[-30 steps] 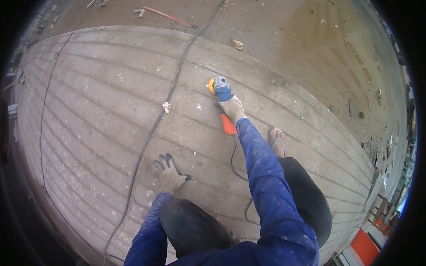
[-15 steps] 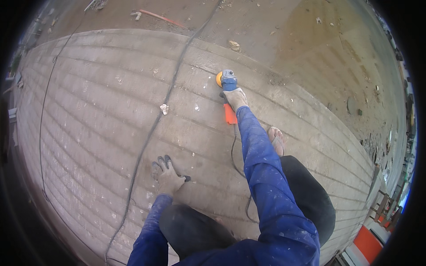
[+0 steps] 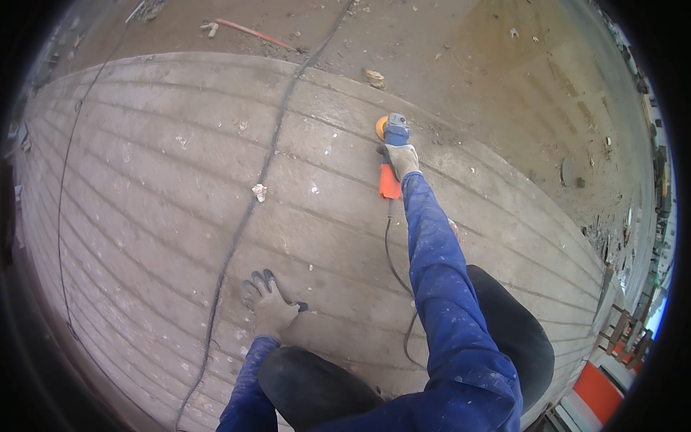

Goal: The person uses an angle grinder to smooth a concrete surface. They move the tool across the ground in a sweeping motion, generating dust as they work.

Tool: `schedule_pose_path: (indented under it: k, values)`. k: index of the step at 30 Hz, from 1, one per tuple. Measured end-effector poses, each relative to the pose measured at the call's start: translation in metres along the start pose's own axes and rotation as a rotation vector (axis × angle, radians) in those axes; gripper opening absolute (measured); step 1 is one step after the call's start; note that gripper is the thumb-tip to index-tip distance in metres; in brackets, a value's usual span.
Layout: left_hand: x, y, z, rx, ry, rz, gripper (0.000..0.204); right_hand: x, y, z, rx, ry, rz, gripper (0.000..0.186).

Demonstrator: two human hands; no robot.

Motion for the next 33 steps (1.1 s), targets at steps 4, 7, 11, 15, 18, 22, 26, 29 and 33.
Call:
schedule_pose_path:
  k: [4,7,11,15,18,22,26,29,33]
  values:
    - [0.005,0.004,-0.002,-0.019,0.012,0.026,0.129,0.020,0.056,0.048,-0.165,-0.091,0.062,0.042]
    - [0.004,0.004,-0.006,-0.057,0.023,0.043,0.131,0.028,0.080,0.078,-0.291,-0.133,0.059,0.046]
    - [0.003,0.004,-0.002,0.008,-0.051,0.069,0.134,0.021,0.118,0.102,-0.254,-0.192,0.202,0.042]
    - [0.002,0.002,-0.008,0.009,-0.044,0.076,0.137,0.041,0.096,0.090,-0.327,-0.113,0.194,0.043]
    - [0.001,0.000,-0.010,0.025,-0.050,0.066,0.137,0.061,0.050,0.061,-0.299,-0.071,0.141,0.042]
    - [0.005,0.007,-0.003,0.044,-0.034,0.033,0.139,0.072,-0.023,0.021,-0.232,-0.077,-0.005,0.036]
    - [0.010,0.005,-0.007,0.065,-0.045,-0.005,0.139,0.072,-0.095,-0.027,-0.051,0.014,-0.171,0.027]
    - [0.005,0.007,-0.004,0.058,-0.042,0.001,0.138,0.045,-0.122,-0.066,0.020,0.061,-0.201,0.025]
    - [0.003,0.002,-0.010,0.050,-0.031,0.013,0.136,0.006,-0.155,-0.114,0.142,0.101,-0.356,0.028]
Point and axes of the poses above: each hand's wrist, its own x-axis towards the middle knuckle, its own y-axis out of the palm, z = x × y, the point moved 10 cm from there along x, towards the middle knuckle, and after that the axes turned 14 degrees about -y, right-handed, at the moved point
